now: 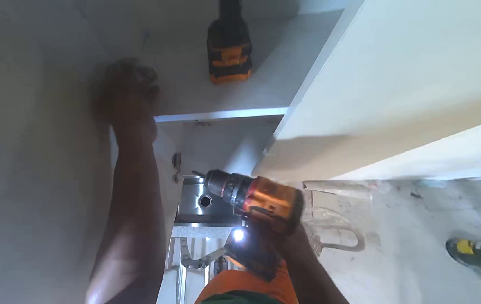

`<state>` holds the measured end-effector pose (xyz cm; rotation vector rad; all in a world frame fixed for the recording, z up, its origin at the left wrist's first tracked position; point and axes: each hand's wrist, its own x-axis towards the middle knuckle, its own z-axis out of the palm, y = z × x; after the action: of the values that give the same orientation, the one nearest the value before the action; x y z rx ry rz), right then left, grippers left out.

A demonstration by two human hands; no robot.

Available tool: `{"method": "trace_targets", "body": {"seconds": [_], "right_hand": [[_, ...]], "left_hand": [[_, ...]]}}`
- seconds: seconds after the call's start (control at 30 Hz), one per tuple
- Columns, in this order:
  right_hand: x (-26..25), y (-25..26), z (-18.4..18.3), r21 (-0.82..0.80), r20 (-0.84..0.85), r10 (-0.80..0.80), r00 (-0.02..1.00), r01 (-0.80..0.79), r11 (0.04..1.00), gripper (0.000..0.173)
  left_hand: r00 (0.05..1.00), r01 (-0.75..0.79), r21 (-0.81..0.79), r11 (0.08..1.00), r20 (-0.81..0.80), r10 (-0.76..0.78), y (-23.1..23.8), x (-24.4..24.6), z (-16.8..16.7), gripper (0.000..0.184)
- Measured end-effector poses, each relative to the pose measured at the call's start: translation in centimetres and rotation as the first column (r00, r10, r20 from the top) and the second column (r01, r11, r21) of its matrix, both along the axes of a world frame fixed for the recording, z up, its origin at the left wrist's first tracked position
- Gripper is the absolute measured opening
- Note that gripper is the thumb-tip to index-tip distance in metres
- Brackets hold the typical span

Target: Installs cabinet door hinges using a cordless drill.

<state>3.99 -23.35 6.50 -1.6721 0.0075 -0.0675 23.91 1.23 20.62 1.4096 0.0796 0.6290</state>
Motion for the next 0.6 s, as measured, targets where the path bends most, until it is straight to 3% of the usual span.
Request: {"method": "trace_targets", "body": {"seconds": [0.07,0.13,0.17,0.23,0.3,0.33,0.4,0.47,0.6], "right_hand": [[0.6,0.8,-2.7,0.029,-0.219,0.044,0.975,-0.039,0.999,0.051],[2.0,1.4,-6.3,0.061,-0.382,0.089,0.92,-0.071,0.996,0.057],[2.8,1.7,-8.1,0.11,-0.428,0.117,0.896,-0.077,0.991,0.058],[5.0,2.6,-11.1,0.299,-0.449,0.186,0.874,-0.05,0.953,0.048],[7.7,4.1,-13.8,0.515,-0.397,0.278,0.875,-0.039,0.856,0.036],[9.0,4.8,-14.9,0.582,-0.368,0.322,0.872,-0.054,0.811,0.033],[11.3,6.0,-16.5,0.638,-0.337,0.372,0.865,-0.08,0.765,0.029],[12.9,6.8,-18.2,0.675,-0.32,0.399,0.859,-0.09,0.733,0.029],[14.4,7.6,-20.6,0.725,-0.347,0.423,0.837,-0.047,0.687,0.03]], "left_hand": [[0.959,-0.074,0.083,0.994,0.28,0.048,0.0,-2.5,-2.7,0.018],[0.932,-0.098,0.184,0.978,0.362,0.025,-0.2,-6.0,-8.2,0.021],[0.955,-0.112,0.218,0.97,0.293,0.044,-0.5,-7.6,-12.1,0.022],[0.987,-0.106,0.232,0.967,-0.094,0.131,-1.3,-9.7,-19.5,0.022],[0.834,-0.075,0.083,0.994,-0.54,0.109,-1.9,-9.4,-24.2,0.034],[0.765,-0.089,-0.025,0.996,-0.642,0.052,-1.9,-8.7,-26.0,0.037],[0.747,-0.135,-0.244,0.96,-0.661,-0.063,-1.6,-7.2,-29.0,0.037],[0.811,-0.127,-0.43,0.894,-0.564,-0.156,-1.5,-5.8,-30.9,0.036],[0.871,-0.035,-0.492,0.87,-0.442,-0.215,-1.3,-3.4,-33.2,0.034]]}}
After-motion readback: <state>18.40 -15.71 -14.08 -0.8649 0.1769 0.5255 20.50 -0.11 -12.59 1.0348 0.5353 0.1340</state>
